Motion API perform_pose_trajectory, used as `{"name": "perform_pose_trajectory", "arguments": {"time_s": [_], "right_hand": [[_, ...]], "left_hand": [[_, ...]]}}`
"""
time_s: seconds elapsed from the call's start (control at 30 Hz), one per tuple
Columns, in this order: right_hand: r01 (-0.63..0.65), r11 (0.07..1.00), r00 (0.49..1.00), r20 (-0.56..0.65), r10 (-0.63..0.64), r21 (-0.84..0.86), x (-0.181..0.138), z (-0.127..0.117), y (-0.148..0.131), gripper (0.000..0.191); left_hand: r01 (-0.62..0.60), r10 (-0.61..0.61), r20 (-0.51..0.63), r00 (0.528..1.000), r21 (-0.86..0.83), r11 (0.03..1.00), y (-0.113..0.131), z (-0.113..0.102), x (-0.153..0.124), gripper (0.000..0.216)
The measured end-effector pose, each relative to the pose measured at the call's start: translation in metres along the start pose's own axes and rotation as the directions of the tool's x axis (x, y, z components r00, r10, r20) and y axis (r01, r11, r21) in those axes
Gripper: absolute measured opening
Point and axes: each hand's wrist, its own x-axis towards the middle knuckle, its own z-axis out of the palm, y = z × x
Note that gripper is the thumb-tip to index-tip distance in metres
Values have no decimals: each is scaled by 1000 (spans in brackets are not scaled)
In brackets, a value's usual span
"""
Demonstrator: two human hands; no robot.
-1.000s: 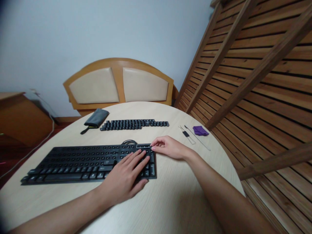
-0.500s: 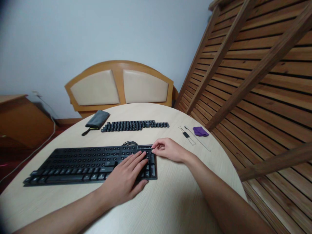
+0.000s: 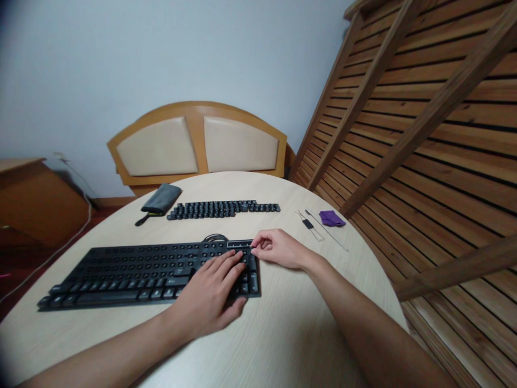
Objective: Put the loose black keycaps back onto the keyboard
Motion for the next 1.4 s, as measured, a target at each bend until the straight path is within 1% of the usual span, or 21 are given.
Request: {"name": "perform_pose_trajectory", "arguments": {"time_s": [0.23,0.43,0.6,0.7,0.83,1.0,1.1,1.2,1.3,1.4], "right_hand": [[42,999,997,-63,-43,-28,0,4,2,25],[67,995,986,-148,-76,-69,1,10,7,19],[106,989,982,-149,-120,-99,-1,10,7,17],[152,974,975,-137,-176,-165,-2,9,4,14],[213,929,961,-105,-255,-303,-6,6,-4,12],[206,870,954,-108,-281,-448,-10,6,-19,9],[194,848,956,-99,-277,-493,-12,6,-26,11],[196,851,961,-78,-266,-488,-12,3,-29,14],[195,875,969,-52,-242,-442,-10,0,-27,20],[175,905,970,-88,-225,-388,-6,-3,-20,22]], "left_hand": [[-22,22,-12,1000,5,1000,-1,0,-5,54],[-11,11,-1,1000,0,1000,0,-1,-7,54],[-14,14,-16,1000,8,1000,1,1,-7,54],[-9,9,-12,1000,11,1000,2,1,-6,55],[-10,10,-2,1000,10,1000,2,1,-4,54],[-10,10,-2,1000,0,1000,2,-1,-2,54],[-2,2,-8,1000,-9,1000,2,-2,-2,54],[5,-5,-16,1000,-22,1000,1,-2,-1,55],[19,-19,-7,1000,-31,999,1,-3,2,58],[36,-35,19,999,-20,999,3,-5,9,66]]}}
